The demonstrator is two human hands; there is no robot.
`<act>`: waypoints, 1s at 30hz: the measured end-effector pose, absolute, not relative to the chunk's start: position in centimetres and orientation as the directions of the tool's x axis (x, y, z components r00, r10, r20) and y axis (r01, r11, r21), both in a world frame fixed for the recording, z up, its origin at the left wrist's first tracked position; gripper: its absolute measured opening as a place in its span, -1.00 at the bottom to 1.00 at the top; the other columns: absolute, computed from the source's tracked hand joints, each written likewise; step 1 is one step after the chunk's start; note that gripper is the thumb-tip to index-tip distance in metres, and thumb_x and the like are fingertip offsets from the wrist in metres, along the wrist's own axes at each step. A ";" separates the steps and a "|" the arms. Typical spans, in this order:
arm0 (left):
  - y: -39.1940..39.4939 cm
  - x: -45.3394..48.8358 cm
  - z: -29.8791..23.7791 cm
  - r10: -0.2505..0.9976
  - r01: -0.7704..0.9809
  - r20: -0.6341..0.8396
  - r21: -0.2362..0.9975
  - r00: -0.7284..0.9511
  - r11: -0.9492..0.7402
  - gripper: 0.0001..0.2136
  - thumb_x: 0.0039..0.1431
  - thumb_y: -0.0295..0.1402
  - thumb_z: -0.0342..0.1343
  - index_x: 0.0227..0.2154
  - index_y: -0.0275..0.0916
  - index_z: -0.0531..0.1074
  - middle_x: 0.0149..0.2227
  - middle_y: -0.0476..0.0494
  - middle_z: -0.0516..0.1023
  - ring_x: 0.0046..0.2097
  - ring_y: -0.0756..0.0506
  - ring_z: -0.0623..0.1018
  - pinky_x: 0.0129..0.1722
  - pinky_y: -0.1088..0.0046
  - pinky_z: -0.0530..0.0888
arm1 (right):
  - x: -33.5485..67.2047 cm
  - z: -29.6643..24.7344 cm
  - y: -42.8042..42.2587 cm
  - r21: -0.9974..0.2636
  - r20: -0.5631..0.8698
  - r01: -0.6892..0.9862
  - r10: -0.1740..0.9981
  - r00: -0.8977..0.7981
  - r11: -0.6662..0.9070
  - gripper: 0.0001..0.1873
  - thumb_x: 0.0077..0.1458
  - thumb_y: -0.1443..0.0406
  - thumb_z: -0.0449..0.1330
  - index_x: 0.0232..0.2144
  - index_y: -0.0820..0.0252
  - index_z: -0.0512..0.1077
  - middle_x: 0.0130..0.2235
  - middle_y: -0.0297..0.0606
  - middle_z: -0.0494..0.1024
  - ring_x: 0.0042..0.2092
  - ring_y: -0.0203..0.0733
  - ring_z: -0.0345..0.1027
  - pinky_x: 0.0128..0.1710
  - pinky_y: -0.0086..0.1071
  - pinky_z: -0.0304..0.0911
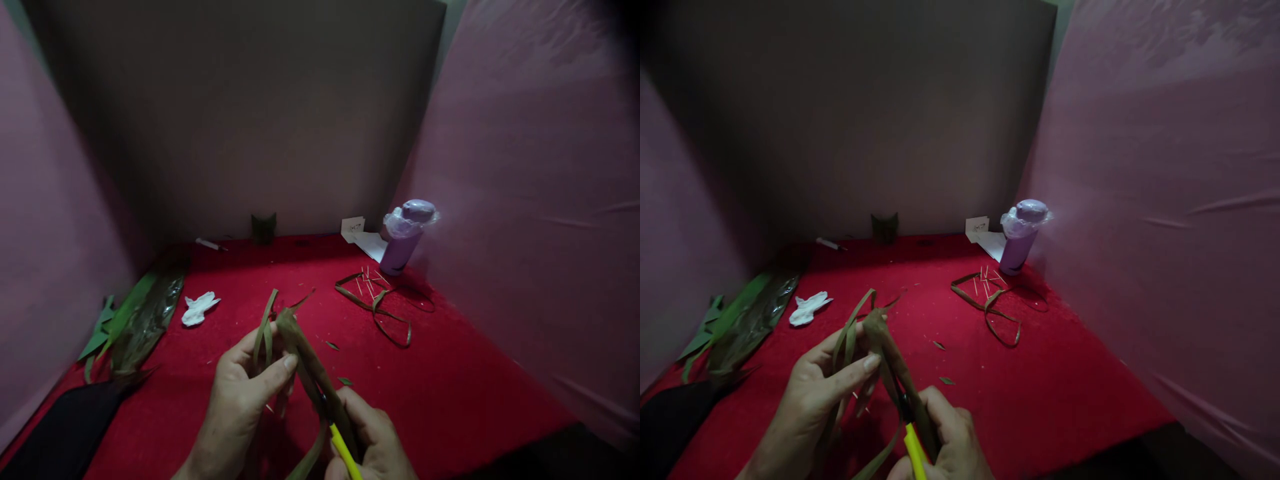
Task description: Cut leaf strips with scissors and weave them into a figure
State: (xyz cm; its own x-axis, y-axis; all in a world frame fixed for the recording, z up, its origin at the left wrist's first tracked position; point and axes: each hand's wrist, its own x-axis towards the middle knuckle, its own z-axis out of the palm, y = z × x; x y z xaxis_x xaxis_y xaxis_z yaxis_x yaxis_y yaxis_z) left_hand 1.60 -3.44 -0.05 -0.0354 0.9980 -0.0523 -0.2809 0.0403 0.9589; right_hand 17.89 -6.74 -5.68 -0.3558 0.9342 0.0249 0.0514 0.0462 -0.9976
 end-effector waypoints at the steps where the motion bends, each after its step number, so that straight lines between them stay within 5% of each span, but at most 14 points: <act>1: -3.4 1.6 -0.1 0.998 -0.286 -0.046 0.958 -0.040 0.033 -0.74 -0.09 -0.40 0.26 -0.25 -0.16 0.48 -0.50 0.07 0.41 -0.51 0.10 0.36 -0.55 0.65 0.35 | 17.9 -5.7 -6.7 -0.998 0.013 0.060 0.935 -0.355 0.036 -0.48 -0.27 -0.04 0.31 -0.49 0.18 0.18 -0.66 -0.57 -0.02 -0.60 -0.48 -0.22 -0.67 -0.54 -0.24; 6: -3.6 1.8 -0.1 0.999 -0.275 -0.032 0.961 0.006 0.033 -0.77 -0.10 -0.40 0.26 -0.30 -0.18 0.49 -0.54 0.08 0.37 -0.54 0.11 0.31 -0.60 0.66 0.31 | 18.3 -5.9 -6.4 -0.996 -0.040 0.084 0.914 -0.403 -0.006 -0.50 -0.31 0.09 0.37 -0.44 0.18 0.20 -0.66 -0.59 0.03 -0.64 -0.50 -0.19 -0.71 -0.56 -0.25; 15: -3.6 2.0 0.1 0.999 -0.255 -0.030 0.966 0.044 0.040 -0.77 -0.08 -0.41 0.25 -0.29 -0.18 0.47 -0.54 0.08 0.36 -0.53 0.10 0.31 -0.59 0.64 0.29 | 17.7 -4.3 -6.8 -0.999 -0.043 0.006 0.937 -0.348 -0.044 -0.37 -0.36 -0.15 0.29 -0.42 0.20 0.24 -0.65 -0.56 0.07 -0.62 -0.47 -0.10 -0.68 -0.56 -0.15; 22: -3.5 1.9 -0.1 0.998 -0.250 -0.008 0.968 0.066 0.024 -0.74 -0.10 -0.38 0.25 -0.26 -0.19 0.46 -0.54 0.08 0.34 -0.55 0.10 0.29 -0.61 0.62 0.26 | 17.9 -4.5 -6.8 -0.996 -0.082 -0.010 0.918 -0.389 -0.093 -0.42 -0.25 -0.13 0.27 -0.43 0.20 0.21 -0.70 -0.56 0.14 -0.66 -0.48 -0.06 -0.68 -0.56 -0.20; 30: -3.5 1.4 -0.2 0.999 -0.200 -0.033 0.979 -0.008 0.031 -0.83 0.04 -0.30 0.16 -0.30 -0.22 0.46 -0.51 0.03 0.38 -0.52 0.06 0.34 -0.56 0.57 0.33 | 18.0 -5.1 -6.6 -0.998 0.028 0.048 0.919 -0.394 0.051 -0.47 -0.19 -0.13 0.22 -0.46 0.18 0.22 -0.67 -0.54 0.03 -0.63 -0.46 -0.08 -0.68 -0.59 -0.11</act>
State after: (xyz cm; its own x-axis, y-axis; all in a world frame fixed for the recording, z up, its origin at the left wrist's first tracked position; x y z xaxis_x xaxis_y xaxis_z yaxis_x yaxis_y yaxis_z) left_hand 1.37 -3.48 -0.22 -0.0080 0.9994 -0.0332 -0.2001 0.0309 0.9793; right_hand 17.96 -6.57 -5.09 -0.3943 0.9186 0.0283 0.0483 0.0515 -0.9975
